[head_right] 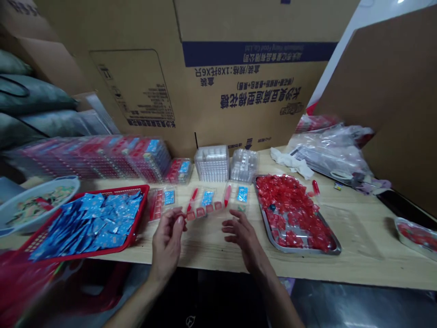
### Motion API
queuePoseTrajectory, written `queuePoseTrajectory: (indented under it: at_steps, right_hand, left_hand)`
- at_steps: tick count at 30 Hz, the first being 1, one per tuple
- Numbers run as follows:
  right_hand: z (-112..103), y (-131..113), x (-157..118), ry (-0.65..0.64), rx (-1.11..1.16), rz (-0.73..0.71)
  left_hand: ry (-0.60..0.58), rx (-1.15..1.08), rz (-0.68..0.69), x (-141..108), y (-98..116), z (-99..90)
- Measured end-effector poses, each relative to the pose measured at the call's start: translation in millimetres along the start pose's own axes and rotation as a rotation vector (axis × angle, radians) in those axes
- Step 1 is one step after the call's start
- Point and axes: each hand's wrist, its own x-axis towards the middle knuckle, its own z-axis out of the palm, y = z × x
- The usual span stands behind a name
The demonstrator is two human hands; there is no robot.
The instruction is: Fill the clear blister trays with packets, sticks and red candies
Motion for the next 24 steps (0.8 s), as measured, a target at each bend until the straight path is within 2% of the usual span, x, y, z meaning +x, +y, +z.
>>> queuePoseTrajectory:
  at_steps: [2, 4, 6, 9, 12, 15, 17, 19, 21, 24]
  right_hand:
    - [22.7, -2.4, 20.3, -0.065, 0.122, 0.002]
    - [39.6, -5.9, 50.1, -0.011, 0.051, -0.055]
    - [49.6, -10.5, 85.0, 0.063, -0.275, -0.115]
    - [56.1, -16.1, 132.4, 0.079, -0.805, -0.155]
    - [59.7, -15.5, 161.8, 0.045, -1.012, -0.168]
    - [62.0, -9.2, 174.3, 0.0, -1.168, -0.181]
    - [62.5, -4.2, 177.5, -0.034, -1.248, -0.2]
    - [62.8, 0.1, 179.0, -0.069, -1.3, -0.214]
    - [63.3, 3.2, 179.7, -0.098, -1.327, -0.216]
    - [63.2, 5.5, 179.0, -0.104, -1.313, -0.209]
  left_hand:
    - [0.097, -0.128, -0.13, 23.0, -13.3, 5.1]
    - [0.138, -0.149, -0.178, 42.1, -30.4, 8.5]
    - [0.12, -0.043, -0.201, 55.8, -47.6, 8.8]
    - [0.052, 0.212, -0.165, 65.4, -67.6, 6.3]
    - [-0.014, 0.544, -0.006, 65.3, -74.5, 6.0]
    - [-0.179, 0.813, 0.09, 62.3, -68.4, 11.3]
    - [-0.315, 0.912, 0.055, 61.2, -61.6, 17.6]
    - [-0.391, 0.978, -0.02, 60.6, -56.6, 24.6]
    - [-0.398, 1.009, -0.078, 59.0, -55.4, 30.6]
    - [-0.369, 0.97, -0.084, 51.5, -60.0, 34.7]
